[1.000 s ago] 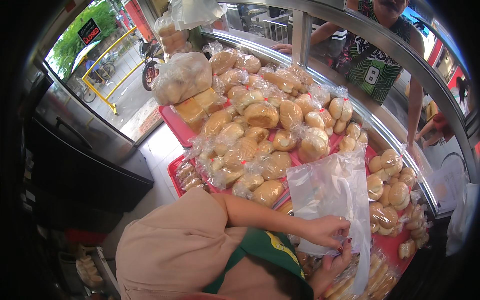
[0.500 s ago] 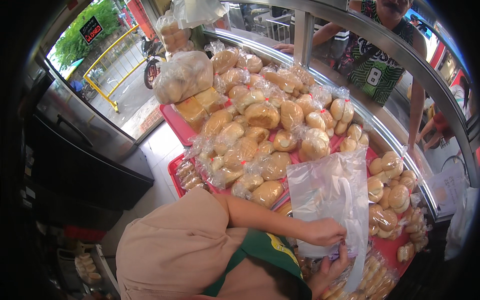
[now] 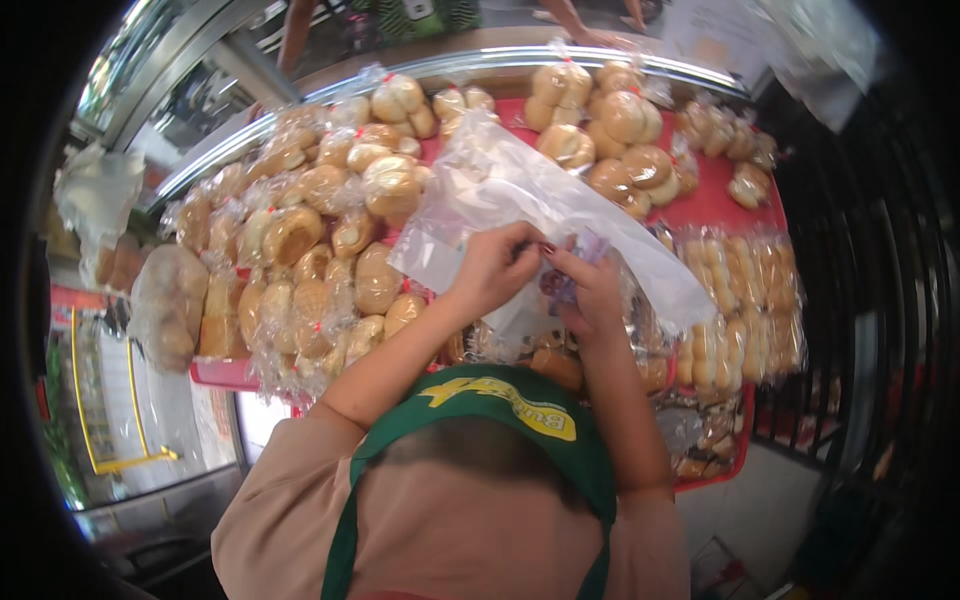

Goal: The person packs various bread rolls into plastic bags at a bakery counter. They handle the rolls by hand, place them into bags, and hand the bags to customers. The person also receives cash and places it into a drawer.

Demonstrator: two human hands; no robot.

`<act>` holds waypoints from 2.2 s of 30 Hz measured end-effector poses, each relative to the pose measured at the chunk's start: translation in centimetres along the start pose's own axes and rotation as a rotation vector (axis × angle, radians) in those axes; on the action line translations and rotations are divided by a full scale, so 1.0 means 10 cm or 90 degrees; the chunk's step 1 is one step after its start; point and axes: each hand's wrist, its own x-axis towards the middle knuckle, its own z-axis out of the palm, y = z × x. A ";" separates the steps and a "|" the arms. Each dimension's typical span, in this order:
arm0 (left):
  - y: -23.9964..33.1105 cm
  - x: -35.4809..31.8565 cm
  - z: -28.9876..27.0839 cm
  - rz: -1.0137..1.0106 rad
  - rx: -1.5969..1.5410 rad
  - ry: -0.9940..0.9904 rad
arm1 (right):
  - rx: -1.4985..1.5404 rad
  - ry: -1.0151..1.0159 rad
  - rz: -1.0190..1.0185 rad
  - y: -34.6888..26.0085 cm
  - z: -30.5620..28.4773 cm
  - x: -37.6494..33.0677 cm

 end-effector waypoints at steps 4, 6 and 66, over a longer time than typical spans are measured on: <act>-0.04 0.00 -0.07 -0.119 -0.209 -0.030 | 0.095 -0.005 -0.027 -0.01 0.11 -0.06; -0.05 0.01 -0.05 -0.150 -0.324 -0.011 | 0.097 -0.014 -0.051 -0.01 0.13 -0.07; -0.11 -1.82 -2.36 -0.441 0.486 0.041 | -0.395 0.052 -0.216 -1.36 -0.59 -0.25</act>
